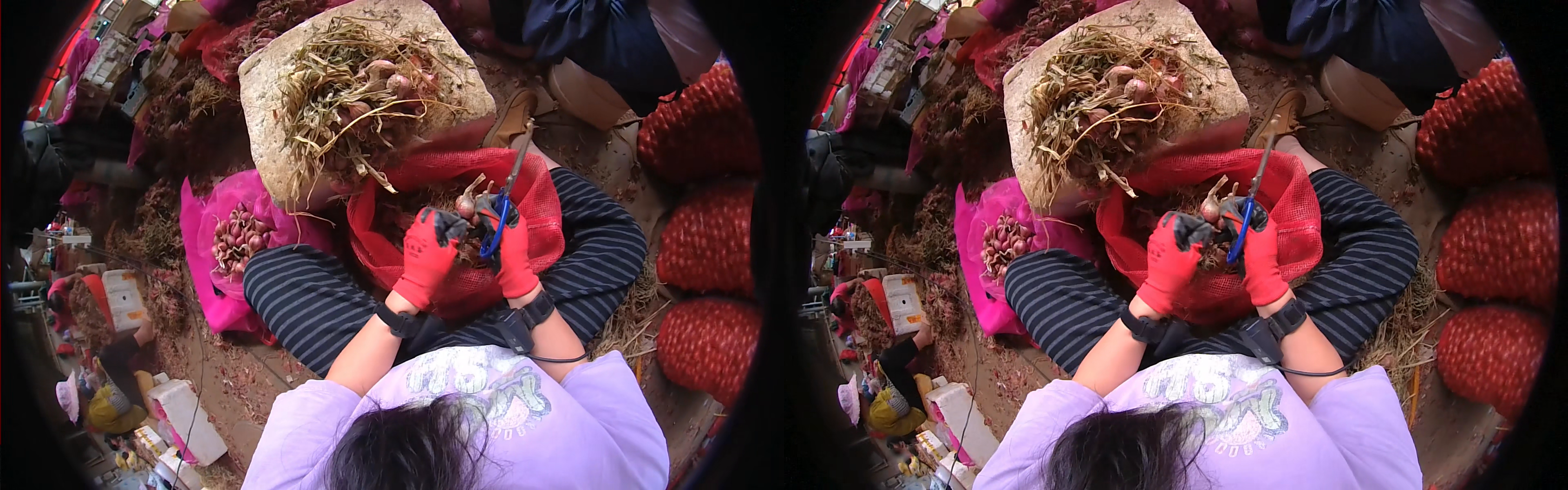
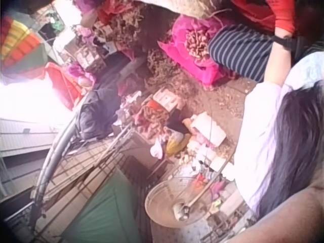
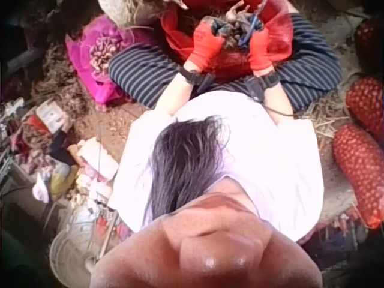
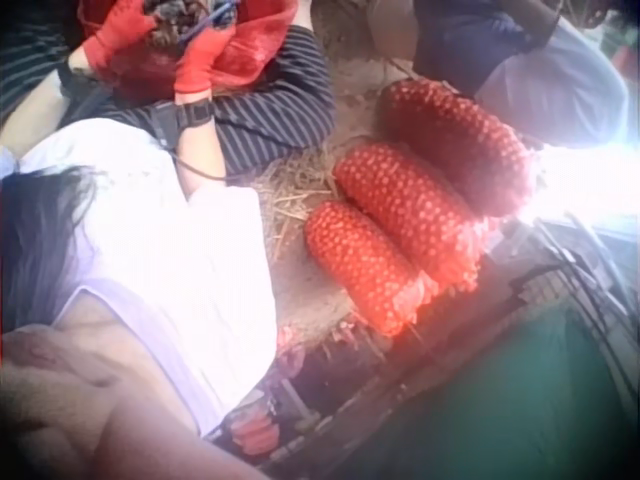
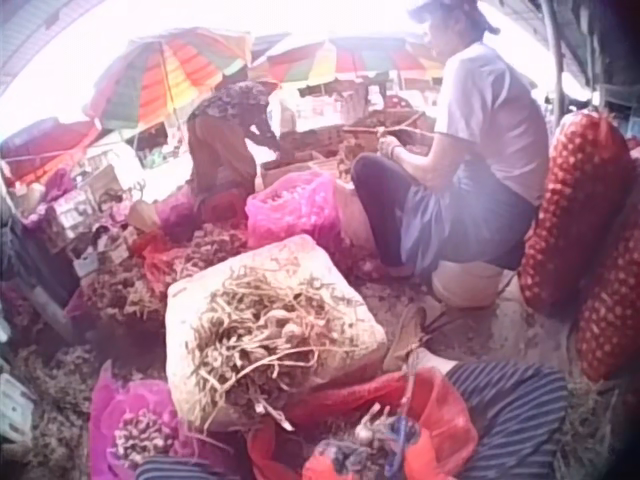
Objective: The recorder sits on the ground and uses scissors to trim the roots and stalks of shallots, then places the trimmed shallots into a red net bag.
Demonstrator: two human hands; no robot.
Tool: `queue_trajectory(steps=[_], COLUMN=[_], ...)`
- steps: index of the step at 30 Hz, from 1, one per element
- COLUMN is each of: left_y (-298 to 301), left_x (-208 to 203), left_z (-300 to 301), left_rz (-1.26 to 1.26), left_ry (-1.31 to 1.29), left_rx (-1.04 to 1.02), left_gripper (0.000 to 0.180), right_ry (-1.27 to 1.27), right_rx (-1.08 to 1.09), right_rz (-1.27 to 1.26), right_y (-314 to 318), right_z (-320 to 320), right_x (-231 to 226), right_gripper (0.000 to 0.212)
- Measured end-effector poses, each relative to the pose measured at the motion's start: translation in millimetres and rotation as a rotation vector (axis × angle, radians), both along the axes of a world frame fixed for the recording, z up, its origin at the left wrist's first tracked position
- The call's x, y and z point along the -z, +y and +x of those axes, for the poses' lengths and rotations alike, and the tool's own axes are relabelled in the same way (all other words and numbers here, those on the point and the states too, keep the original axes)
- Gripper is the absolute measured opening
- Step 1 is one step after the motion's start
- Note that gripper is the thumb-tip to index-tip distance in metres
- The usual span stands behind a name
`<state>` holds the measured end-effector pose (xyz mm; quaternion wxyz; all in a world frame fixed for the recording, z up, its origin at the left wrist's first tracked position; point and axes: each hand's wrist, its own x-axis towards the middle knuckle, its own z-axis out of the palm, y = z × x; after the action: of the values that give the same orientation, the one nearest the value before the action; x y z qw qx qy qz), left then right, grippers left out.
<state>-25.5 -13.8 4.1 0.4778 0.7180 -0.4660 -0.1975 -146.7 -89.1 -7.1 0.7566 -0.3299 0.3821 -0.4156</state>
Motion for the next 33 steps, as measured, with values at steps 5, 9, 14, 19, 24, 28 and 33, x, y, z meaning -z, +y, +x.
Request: queue_trajectory(steps=[5, 9, 14, 19, 24, 28, 33], left_y=[5.8, -11.9, -10.7, -6.0, 1.6, -1.3, -0.6], left_x=[37.9, 19.9, -20.2, 16.9, 17.5, -13.0, -0.5], left_z=[7.6, 16.5, 5.5, 0.4, 9.3, 21.4, 14.6], left_rz=[0.120, -0.146, -0.094, -0.148, 0.183, 0.017, 0.009], left_ry=[0.229, 0.669, 0.917, 0.519, 0.611, 1.358, 0.903], left_rx=[0.054, 0.055, 0.284, -0.072, -0.143, 0.077, 0.125], left_gripper=[0.013, 0.034, 0.028, 0.013, 0.012, 0.032, 0.024], right_ry=[-0.066, -0.005, -0.096, 0.018, -0.076, 0.093, 0.270], right_rx=[-0.060, -0.239, -0.282, -0.223, -0.145, -0.169, -0.117], right_rz=[0.081, -0.090, -0.042, -0.210, -0.268, -0.396, -0.498], right_y=[-15.0, -25.2, -18.1, -0.6, -13.0, -15.5, -2.1], right_z=[-17.1, -13.8, -15.2, -7.1, -2.0, -7.5, -6.3], right_x=[1.1, -26.0, -7.1, -17.8, -28.2, -10.9, -5.0], right_gripper=[0.018, 0.021, 0.027, 0.028, 0.035, 0.039, 0.047])
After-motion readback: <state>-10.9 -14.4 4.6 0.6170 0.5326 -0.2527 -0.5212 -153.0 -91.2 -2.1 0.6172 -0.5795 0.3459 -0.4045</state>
